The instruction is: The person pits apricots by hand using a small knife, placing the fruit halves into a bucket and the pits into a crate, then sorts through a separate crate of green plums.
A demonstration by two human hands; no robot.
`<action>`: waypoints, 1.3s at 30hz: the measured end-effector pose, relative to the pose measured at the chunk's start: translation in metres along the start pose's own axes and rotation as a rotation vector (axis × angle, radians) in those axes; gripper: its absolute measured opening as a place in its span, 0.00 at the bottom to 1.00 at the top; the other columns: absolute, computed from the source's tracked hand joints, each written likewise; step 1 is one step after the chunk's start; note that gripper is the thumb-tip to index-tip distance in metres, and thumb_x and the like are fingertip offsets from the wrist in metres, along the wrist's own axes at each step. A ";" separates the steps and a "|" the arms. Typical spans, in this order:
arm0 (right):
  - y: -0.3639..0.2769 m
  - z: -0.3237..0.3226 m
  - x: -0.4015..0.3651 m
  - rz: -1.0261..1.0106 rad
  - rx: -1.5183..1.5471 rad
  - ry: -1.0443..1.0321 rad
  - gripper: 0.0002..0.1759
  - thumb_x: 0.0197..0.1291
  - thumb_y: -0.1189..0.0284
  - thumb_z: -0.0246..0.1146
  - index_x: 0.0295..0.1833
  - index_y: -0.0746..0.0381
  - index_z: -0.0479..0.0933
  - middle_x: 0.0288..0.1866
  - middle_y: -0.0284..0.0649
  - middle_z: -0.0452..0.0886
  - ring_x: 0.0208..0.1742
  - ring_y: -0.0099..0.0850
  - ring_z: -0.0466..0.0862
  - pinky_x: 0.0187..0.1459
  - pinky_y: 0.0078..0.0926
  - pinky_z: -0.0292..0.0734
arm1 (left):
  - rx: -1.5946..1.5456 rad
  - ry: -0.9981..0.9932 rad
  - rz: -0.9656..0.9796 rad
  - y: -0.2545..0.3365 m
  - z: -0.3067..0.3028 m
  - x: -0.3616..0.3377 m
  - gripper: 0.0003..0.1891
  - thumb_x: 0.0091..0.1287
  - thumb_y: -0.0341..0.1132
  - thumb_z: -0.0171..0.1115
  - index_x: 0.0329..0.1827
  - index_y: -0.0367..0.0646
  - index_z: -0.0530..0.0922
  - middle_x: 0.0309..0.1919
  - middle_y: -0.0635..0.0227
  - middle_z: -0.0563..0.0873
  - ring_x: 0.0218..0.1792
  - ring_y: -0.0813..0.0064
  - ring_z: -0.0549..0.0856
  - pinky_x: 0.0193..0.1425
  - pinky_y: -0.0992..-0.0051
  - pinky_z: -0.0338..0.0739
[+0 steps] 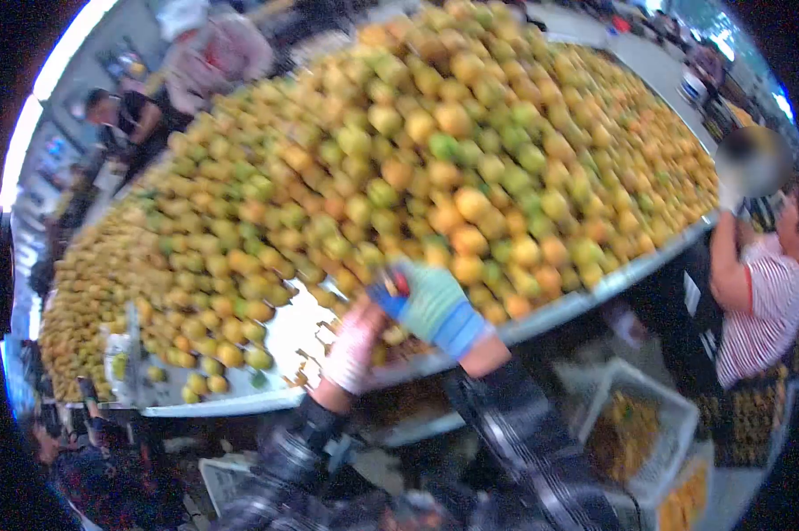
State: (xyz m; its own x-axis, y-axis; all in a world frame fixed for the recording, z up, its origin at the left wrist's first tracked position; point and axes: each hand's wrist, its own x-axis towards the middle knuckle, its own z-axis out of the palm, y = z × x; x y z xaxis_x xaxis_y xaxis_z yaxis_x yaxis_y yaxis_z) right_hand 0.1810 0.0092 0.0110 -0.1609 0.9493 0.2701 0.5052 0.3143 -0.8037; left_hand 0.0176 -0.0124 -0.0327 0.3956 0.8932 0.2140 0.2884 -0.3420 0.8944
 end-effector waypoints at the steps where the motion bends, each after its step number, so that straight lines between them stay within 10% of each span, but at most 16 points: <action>1: 0.006 0.001 0.003 -0.013 -0.124 -0.145 0.22 0.55 0.49 0.65 0.38 0.57 0.77 0.27 0.48 0.80 0.31 0.49 0.81 0.33 0.41 0.76 | -0.394 0.113 -0.270 -0.005 0.004 0.002 0.24 0.68 0.44 0.53 0.60 0.34 0.72 0.46 0.65 0.80 0.44 0.70 0.80 0.54 0.73 0.75; 2: 0.006 0.001 0.002 0.055 -0.014 -0.216 0.19 0.57 0.53 0.65 0.39 0.59 0.78 0.26 0.46 0.80 0.27 0.41 0.81 0.30 0.36 0.74 | -0.183 0.153 -0.073 -0.021 0.001 -0.002 0.28 0.70 0.52 0.52 0.62 0.37 0.71 0.48 0.64 0.80 0.45 0.71 0.81 0.53 0.73 0.76; 7: -0.008 -0.008 -0.001 0.044 0.021 -0.293 0.25 0.54 0.52 0.67 0.45 0.63 0.76 0.33 0.52 0.82 0.38 0.51 0.83 0.38 0.41 0.77 | -0.932 0.076 -0.502 -0.005 0.001 -0.004 0.29 0.70 0.57 0.50 0.62 0.41 0.71 0.41 0.66 0.81 0.32 0.77 0.82 0.33 0.79 0.77; 12: 0.016 0.018 0.000 0.277 0.053 -0.022 0.24 0.52 0.56 0.68 0.42 0.66 0.74 0.34 0.54 0.82 0.36 0.52 0.82 0.39 0.41 0.77 | -0.811 0.189 -0.471 0.025 -0.006 0.001 0.22 0.72 0.48 0.53 0.60 0.41 0.73 0.46 0.66 0.80 0.46 0.76 0.79 0.52 0.75 0.73; 14: 0.008 0.030 -0.006 0.209 0.136 0.034 0.23 0.55 0.56 0.66 0.43 0.65 0.74 0.37 0.55 0.81 0.39 0.51 0.81 0.40 0.40 0.77 | -0.323 0.275 -0.075 -0.014 0.003 -0.005 0.19 0.72 0.44 0.51 0.57 0.40 0.74 0.48 0.65 0.79 0.51 0.73 0.75 0.58 0.73 0.69; 15: 0.014 0.039 -0.007 0.237 0.120 -0.051 0.23 0.56 0.56 0.65 0.43 0.66 0.74 0.38 0.54 0.81 0.42 0.48 0.82 0.41 0.40 0.76 | -0.636 0.311 -0.236 -0.027 0.007 -0.004 0.17 0.72 0.43 0.50 0.54 0.40 0.75 0.48 0.65 0.79 0.51 0.73 0.76 0.58 0.73 0.69; 19: 0.003 0.036 -0.002 0.251 0.534 -0.065 0.08 0.61 0.70 0.61 0.39 0.64 0.79 0.27 0.29 0.80 0.27 0.17 0.77 0.29 0.20 0.71 | -0.998 0.347 -0.392 -0.009 -0.005 0.004 0.16 0.71 0.46 0.49 0.46 0.42 0.75 0.34 0.69 0.79 0.32 0.79 0.77 0.27 0.80 0.69; 24: -0.008 0.010 0.008 0.358 1.263 0.239 0.22 0.65 0.53 0.61 0.21 0.52 0.68 0.12 0.25 0.66 0.11 0.17 0.65 0.13 0.18 0.55 | -1.130 0.231 -0.471 0.006 0.002 0.005 0.20 0.73 0.50 0.46 0.48 0.40 0.74 0.30 0.62 0.79 0.18 0.76 0.72 0.22 0.80 0.67; 39: -0.022 0.014 -0.001 0.042 0.725 0.541 0.13 0.62 0.65 0.65 0.29 0.61 0.77 0.20 0.26 0.75 0.22 0.12 0.71 0.21 0.20 0.62 | -0.937 0.029 -0.543 0.024 0.024 -0.004 0.19 0.75 0.47 0.45 0.47 0.37 0.73 0.28 0.62 0.81 0.16 0.77 0.75 0.18 0.80 0.68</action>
State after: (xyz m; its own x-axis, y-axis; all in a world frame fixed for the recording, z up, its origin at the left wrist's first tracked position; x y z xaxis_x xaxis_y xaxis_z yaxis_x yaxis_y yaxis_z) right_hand 0.1583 0.0013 0.0212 0.3582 0.8847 0.2985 -0.1859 0.3809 -0.9057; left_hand 0.0436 -0.0309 -0.0213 0.3917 0.8688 -0.3029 -0.3671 0.4495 0.8144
